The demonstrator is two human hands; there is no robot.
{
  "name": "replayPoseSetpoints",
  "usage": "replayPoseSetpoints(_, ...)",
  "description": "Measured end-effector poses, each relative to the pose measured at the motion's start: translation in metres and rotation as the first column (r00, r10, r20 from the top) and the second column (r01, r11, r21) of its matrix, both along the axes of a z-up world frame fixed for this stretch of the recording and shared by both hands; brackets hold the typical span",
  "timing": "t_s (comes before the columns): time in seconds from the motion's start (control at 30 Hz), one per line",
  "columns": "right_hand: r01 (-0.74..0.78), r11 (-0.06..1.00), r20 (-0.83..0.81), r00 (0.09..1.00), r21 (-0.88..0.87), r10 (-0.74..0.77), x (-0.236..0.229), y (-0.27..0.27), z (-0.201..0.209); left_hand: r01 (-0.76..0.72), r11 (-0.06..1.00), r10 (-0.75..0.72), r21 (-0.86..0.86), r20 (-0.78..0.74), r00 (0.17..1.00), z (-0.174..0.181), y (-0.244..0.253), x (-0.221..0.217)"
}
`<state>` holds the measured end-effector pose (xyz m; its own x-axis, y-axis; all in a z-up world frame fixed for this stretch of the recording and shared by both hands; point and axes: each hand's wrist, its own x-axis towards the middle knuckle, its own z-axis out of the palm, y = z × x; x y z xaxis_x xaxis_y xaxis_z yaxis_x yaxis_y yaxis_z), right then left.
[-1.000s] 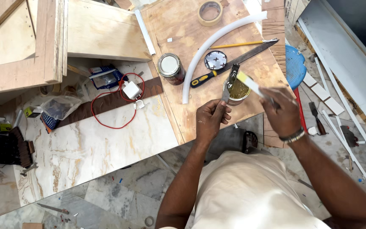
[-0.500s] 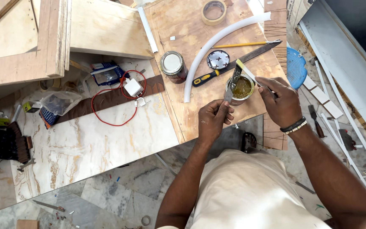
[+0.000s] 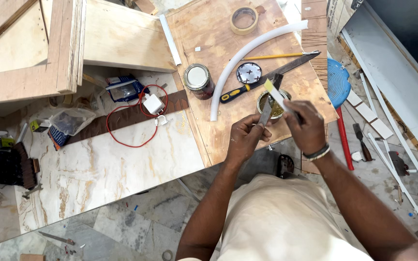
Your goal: The person paints a long, thin strip of dark wood with a yellowish substance using a small brush. They hold the strip vertically in one hand and apply the coating with the other, repeatedly dipping the brush into a can on the workbench.
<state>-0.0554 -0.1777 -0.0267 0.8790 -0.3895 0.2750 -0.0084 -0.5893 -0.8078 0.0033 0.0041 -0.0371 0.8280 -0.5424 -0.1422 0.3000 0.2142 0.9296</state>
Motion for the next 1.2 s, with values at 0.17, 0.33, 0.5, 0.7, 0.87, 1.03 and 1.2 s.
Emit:
replayPoseSetpoints(0.17, -0.071, 0.995, 0.129, 0.988, -0.067, 0.08, -0.038, 0.015, -0.008, -0.085, 0.996, 0.085, 0.013, 0.003, 0.996, -0.001, -0.001, 0.012)
replayPoseSetpoints(0.33, -0.029, 1.0, -0.018, 0.999, 0.0, 0.029, -0.045, 0.003, 0.004, -0.175, 0.984, 0.175, 0.032, 0.016, 0.985, -0.003, -0.003, 0.014)
replayPoseSetpoints(0.5, -0.056, 0.993, 0.042, 0.997, -0.107, 0.061, 0.001, -0.025, 0.043, -0.183, 0.98, 0.181, 0.073, 0.043, 0.983, 0.005, -0.011, 0.005)
replayPoseSetpoints(0.7, -0.171, 0.981, -0.124, 0.979, -0.087, 0.16, 0.008, -0.023, 0.052, -0.283, 0.857, 0.11, 0.431, 0.384, 0.917, 0.022, -0.005, 0.006)
replayPoseSetpoints(0.87, -0.173, 0.979, 0.16, 0.975, 0.111, 0.154, 0.01, -0.003, 0.023, -0.034, 0.974, 0.001, 0.224, 0.148, 0.989, 0.016, -0.004, 0.013)
replayPoseSetpoints(1.03, -0.064, 0.993, 0.234, 0.971, 0.103, 0.038, 0.004, 0.015, 0.002, 0.108, 0.993, -0.108, -0.047, 0.015, 0.994, 0.02, 0.003, 0.017)
replayPoseSetpoints(1.2, -0.05, 0.993, 0.202, 0.977, -0.103, 0.07, -0.024, 0.018, -0.005, -0.089, 0.982, 0.075, 0.166, 0.087, 0.993, 0.017, 0.002, 0.024)
